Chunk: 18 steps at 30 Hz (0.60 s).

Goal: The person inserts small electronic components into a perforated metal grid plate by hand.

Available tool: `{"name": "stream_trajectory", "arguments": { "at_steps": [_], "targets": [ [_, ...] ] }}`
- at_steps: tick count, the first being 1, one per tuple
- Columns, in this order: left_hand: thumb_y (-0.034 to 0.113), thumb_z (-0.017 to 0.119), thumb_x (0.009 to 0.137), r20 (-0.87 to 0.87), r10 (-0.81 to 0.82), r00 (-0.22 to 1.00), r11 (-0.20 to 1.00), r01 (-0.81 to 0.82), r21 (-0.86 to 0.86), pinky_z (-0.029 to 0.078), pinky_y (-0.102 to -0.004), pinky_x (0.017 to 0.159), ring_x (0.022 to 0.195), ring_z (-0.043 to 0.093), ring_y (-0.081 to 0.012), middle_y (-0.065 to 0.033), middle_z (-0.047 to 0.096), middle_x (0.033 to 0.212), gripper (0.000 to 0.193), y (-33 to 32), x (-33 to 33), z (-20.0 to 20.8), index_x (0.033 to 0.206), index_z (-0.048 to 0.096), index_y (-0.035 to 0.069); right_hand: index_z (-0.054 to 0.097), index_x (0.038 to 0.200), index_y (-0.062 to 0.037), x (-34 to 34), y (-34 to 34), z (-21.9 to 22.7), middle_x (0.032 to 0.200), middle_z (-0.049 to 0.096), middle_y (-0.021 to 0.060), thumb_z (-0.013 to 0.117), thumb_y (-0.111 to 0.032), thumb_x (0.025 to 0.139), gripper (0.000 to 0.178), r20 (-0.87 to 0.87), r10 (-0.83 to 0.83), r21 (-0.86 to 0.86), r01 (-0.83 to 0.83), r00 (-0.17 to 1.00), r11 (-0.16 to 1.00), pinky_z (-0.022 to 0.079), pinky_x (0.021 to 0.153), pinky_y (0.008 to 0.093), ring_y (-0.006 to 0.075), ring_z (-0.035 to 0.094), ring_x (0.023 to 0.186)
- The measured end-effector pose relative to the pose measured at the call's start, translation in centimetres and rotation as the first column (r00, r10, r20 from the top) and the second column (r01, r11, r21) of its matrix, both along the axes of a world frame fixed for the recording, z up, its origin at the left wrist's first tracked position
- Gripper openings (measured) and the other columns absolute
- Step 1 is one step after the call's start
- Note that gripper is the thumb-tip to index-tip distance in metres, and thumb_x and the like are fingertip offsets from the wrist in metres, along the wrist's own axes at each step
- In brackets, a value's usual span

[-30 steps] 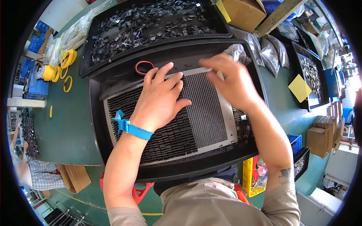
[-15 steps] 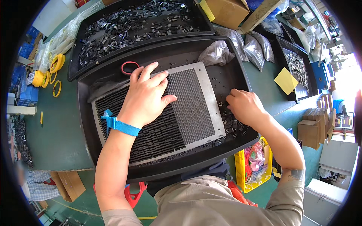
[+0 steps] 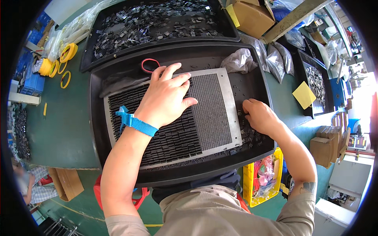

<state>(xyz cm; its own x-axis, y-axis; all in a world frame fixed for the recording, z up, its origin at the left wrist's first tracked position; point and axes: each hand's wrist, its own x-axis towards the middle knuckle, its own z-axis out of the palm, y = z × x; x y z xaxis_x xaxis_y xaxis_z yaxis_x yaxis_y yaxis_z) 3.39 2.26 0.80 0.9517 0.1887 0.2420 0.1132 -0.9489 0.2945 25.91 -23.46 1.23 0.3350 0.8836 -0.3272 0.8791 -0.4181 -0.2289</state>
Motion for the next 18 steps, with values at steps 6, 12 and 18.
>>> {"name": "stream_trajectory", "arguments": {
  "at_steps": [6, 12, 18],
  "targets": [
    [0.028, 0.081, 0.091, -0.013, -0.007, 1.0, 1.0, 0.007, 0.009, 0.035, -0.0531, 0.122, 0.147, 0.046, -0.0352, -0.0095, 0.069, 0.139, 0.035, 0.0, -0.1, -0.2, 0.111, 0.077, -0.001, 0.071, 0.118, -0.0014, 0.4, 2.9, 3.5, 0.098, 0.073, 0.02, 0.071, 0.001, 0.09, 0.028, -0.305, -0.16, 0.31, 0.257, 0.939, 0.915, 0.058, 0.082, 0.0406, 0.0368, 0.074, 0.09],
    [0.022, 0.079, 0.092, -0.031, 0.006, 1.0, 1.0, -0.005, 0.024, 0.034, -0.0526, 0.123, 0.148, 0.044, -0.0337, -0.0055, 0.067, 0.141, 0.029, 0.1, -0.2, -0.5, 0.111, 0.077, 0.0, 0.071, 0.115, 0.0, -3.6, 9.4, 3.1, 0.096, 0.076, 0.0137, 0.071, 0.001, 0.094, 0.021, -0.33, 0.072, 0.511, 0.114, 0.941, 0.852, 0.058, 0.078, 0.0337, 0.0222, 0.075, 0.082],
    [0.021, 0.08, 0.09, -0.006, -0.003, 1.0, 1.0, 0.003, -0.009, 0.034, -0.0525, 0.121, 0.147, 0.045, -0.0337, -0.0059, 0.068, 0.139, 0.033, 0.2, 0.0, -0.5, 0.115, 0.078, 0.001, 0.073, 0.101, -0.0051, -4.1, 12.2, -0.1, 0.105, 0.069, 0.0134, 0.072, 0.002, 0.089, 0.013, -0.139, 0.257, 0.678, -0.097, 0.956, 0.728, 0.058, 0.078, 0.0465, 0.0402, 0.07, 0.091]
  ]
}}
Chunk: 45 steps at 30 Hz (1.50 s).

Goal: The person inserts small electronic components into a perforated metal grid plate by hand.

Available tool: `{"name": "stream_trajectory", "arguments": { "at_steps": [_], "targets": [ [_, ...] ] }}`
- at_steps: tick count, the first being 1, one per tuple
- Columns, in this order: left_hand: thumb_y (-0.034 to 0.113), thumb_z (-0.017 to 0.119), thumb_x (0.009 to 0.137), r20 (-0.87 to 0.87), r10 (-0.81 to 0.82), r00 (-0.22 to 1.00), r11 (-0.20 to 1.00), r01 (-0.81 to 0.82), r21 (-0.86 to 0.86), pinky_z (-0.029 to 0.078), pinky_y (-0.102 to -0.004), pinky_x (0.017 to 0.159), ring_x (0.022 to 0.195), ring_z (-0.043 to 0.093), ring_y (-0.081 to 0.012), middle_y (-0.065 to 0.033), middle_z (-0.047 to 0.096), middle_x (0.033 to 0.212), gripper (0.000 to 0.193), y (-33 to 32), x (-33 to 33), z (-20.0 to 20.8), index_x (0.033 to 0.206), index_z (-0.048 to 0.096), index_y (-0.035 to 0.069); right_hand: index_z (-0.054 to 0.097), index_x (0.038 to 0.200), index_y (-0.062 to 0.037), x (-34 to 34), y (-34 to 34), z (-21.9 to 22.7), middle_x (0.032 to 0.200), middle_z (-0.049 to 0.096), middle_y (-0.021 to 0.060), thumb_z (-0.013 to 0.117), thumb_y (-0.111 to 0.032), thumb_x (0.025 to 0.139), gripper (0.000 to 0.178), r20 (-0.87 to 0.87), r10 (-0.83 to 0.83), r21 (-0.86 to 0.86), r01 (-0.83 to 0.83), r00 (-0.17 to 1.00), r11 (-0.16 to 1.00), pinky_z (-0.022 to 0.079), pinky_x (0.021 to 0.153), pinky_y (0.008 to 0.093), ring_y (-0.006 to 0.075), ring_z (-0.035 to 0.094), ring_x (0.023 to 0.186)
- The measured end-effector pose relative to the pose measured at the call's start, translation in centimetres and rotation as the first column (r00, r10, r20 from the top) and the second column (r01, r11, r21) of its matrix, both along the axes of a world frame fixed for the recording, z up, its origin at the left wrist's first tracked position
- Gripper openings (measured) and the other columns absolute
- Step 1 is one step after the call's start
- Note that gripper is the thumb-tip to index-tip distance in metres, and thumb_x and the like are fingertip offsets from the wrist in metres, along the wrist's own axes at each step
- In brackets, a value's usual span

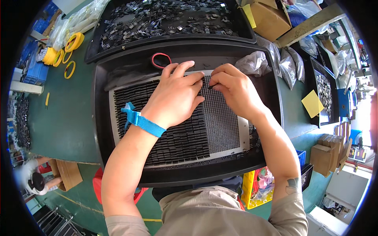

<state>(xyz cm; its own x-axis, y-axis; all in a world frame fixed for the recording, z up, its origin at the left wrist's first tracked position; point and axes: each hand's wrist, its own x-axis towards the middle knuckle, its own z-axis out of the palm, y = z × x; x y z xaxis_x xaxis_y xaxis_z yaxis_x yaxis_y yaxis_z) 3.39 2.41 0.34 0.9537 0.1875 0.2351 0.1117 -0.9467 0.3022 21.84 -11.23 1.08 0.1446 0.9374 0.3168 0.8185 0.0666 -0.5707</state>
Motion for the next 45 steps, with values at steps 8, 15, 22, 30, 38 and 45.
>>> {"name": "stream_trajectory", "arguments": {
  "at_steps": [8, 15, 22, 30, 38, 45],
  "targets": [
    [0.022, 0.083, 0.086, 0.035, -0.002, 0.999, 1.0, 0.003, -0.027, 0.035, -0.0534, 0.12, 0.146, 0.046, -0.0344, -0.0073, 0.069, 0.139, 0.036, 0.2, -0.2, -0.4, 0.114, 0.078, 0.0, 0.068, 0.105, -0.002, -0.5, 0.2, -1.5, 0.099, 0.067, 0.015, 0.07, 0.004, 0.089, 0.017, 0.01, 0.038, 0.029, -0.038, 0.999, 0.999, 0.058, 0.077, 0.0464, 0.0401, 0.07, 0.089],
    [0.023, 0.082, 0.087, 0.041, -0.004, 0.999, 1.0, 0.005, -0.023, 0.035, -0.0538, 0.12, 0.145, 0.046, -0.0347, -0.0075, 0.069, 0.139, 0.036, 0.1, -0.2, -0.6, 0.114, 0.079, 0.0, 0.066, 0.101, -0.0028, -0.5, 0.2, -2.3, 0.097, 0.066, 0.0148, 0.07, 0.005, 0.085, 0.018, 0.034, 0.065, 0.045, -0.066, 0.997, 0.997, 0.058, 0.075, 0.0464, 0.0399, 0.069, 0.085],
    [0.023, 0.082, 0.087, 0.042, 0.002, 0.999, 1.0, -0.001, -0.023, 0.034, -0.0534, 0.12, 0.145, 0.046, -0.0342, -0.0071, 0.069, 0.14, 0.036, 0.1, -0.2, -0.7, 0.114, 0.079, 0.0, 0.065, 0.101, -0.0027, -0.3, 0.3, -2.7, 0.092, 0.063, 0.0147, 0.07, 0.005, 0.083, 0.02, 0.076, 0.079, 0.066, -0.084, 0.994, 0.994, 0.057, 0.074, 0.0466, 0.0397, 0.068, 0.083],
    [0.022, 0.082, 0.087, 0.035, 0.01, 0.999, 1.0, -0.009, -0.016, 0.034, -0.0525, 0.121, 0.146, 0.046, -0.0334, -0.0069, 0.069, 0.14, 0.035, 0.1, -0.1, -0.5, 0.114, 0.079, 0.0, 0.064, 0.1, -0.0027, -0.4, 0.4, -2.6, 0.091, 0.062, 0.0145, 0.069, 0.005, 0.081, 0.021, 0.081, 0.068, 0.054, -0.073, 0.994, 0.996, 0.057, 0.074, 0.047, 0.0393, 0.067, 0.083],
    [0.022, 0.082, 0.087, 0.025, 0.01, 1.0, 0.999, -0.009, -0.033, 0.034, -0.0529, 0.122, 0.147, 0.045, -0.0335, -0.0073, 0.068, 0.141, 0.036, 0.1, -0.2, -0.5, 0.115, 0.079, 0.0, 0.064, 0.097, -0.0036, -0.7, 0.2, -2.7, 0.089, 0.06, 0.0132, 0.069, 0.004, 0.078, 0.021, 0.148, 0.056, 0.041, -0.063, 0.987, 0.997, 0.057, 0.075, 0.0469, 0.0376, 0.066, 0.084],
    [0.022, 0.082, 0.087, 0.013, 0.004, 1.0, 0.998, -0.003, -0.056, 0.034, -0.0532, 0.122, 0.147, 0.045, -0.034, -0.0078, 0.068, 0.141, 0.036, 0.2, -0.2, -0.4, 0.117, 0.079, 0.0, 0.07, 0.098, -0.0024, -1.2, 0.5, -2.5, 0.092, 0.065, 0.0137, 0.074, 0.006, 0.085, 0.016, 0.137, 0.042, 0.071, -0.052, 0.99, 0.996, 0.057, 0.072, 0.0434, 0.0374, 0.068, 0.081]
  ]
}}
